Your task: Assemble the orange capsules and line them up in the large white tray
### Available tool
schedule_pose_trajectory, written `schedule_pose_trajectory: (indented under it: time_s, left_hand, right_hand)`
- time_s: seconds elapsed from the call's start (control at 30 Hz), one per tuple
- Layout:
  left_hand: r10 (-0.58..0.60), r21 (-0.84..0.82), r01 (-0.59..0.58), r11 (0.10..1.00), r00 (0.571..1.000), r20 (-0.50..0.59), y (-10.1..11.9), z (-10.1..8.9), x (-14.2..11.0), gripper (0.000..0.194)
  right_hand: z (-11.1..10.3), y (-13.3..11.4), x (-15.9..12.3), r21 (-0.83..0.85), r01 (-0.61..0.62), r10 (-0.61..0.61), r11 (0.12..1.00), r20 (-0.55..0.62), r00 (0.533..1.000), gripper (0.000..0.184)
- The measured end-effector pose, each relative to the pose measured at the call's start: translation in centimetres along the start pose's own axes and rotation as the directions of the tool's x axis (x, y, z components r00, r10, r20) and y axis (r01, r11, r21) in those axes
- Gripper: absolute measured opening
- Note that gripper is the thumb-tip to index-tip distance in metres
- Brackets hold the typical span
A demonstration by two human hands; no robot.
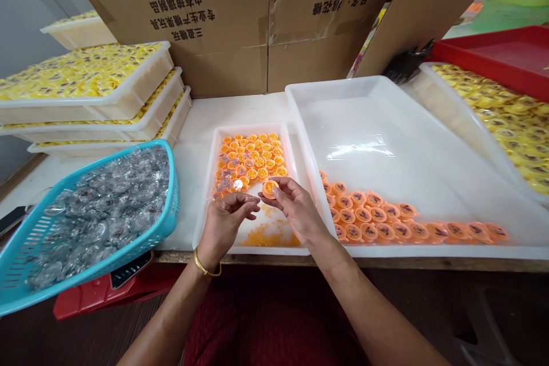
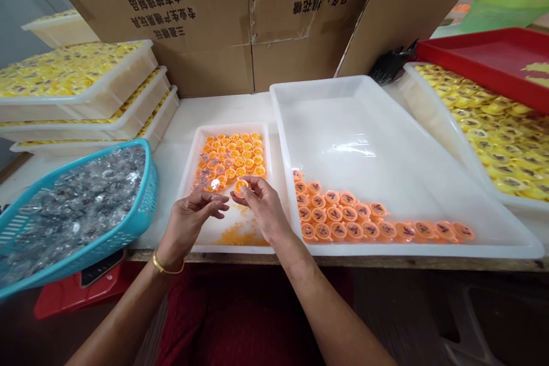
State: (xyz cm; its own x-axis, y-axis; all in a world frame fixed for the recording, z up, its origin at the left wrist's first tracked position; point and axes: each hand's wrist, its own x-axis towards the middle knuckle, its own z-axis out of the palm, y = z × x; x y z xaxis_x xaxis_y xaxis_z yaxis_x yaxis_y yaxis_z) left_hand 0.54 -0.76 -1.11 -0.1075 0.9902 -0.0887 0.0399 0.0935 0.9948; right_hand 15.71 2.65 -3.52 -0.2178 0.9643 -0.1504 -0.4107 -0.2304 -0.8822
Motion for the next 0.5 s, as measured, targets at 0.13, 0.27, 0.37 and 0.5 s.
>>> schedule_pose_trajectory:
  time_s: [0.13,0.27,0.37,0.5]
  left_hand:
    - [0.140,-0.009,-0.140,0.990,0.990,0.000,0.4,0.0,-0.5,0.006]
    - [0.207,-0.005,-0.207,0.978,0.978,0.012,0.3,0.1,-0.6,0.005]
    - [0.147,-0.042,-0.146,0.988,0.989,0.003,0.2,0.3,-0.6,0.009]
    - [-0.026,-0.249,0.019,0.968,0.999,-0.026,-0.1,1.3,-0.4,0.018]
  right_hand:
    - [-0.1,0.1,-0.1,-0.016,-0.006,0.006,1.000,0.019,1.000,0.032]
    - [-0.2,0.2,-0.1,-0.023,0.004,-0.003,1.000,0.041,0.999,0.031]
    - [-0.2,0.2,-0.1,0.002,0.012,-0.012,1.000,0.046,0.999,0.029]
    - [-0.1,0.2,-0.1,0.063,0.012,-0.015,0.998,0.052,0.999,0.023]
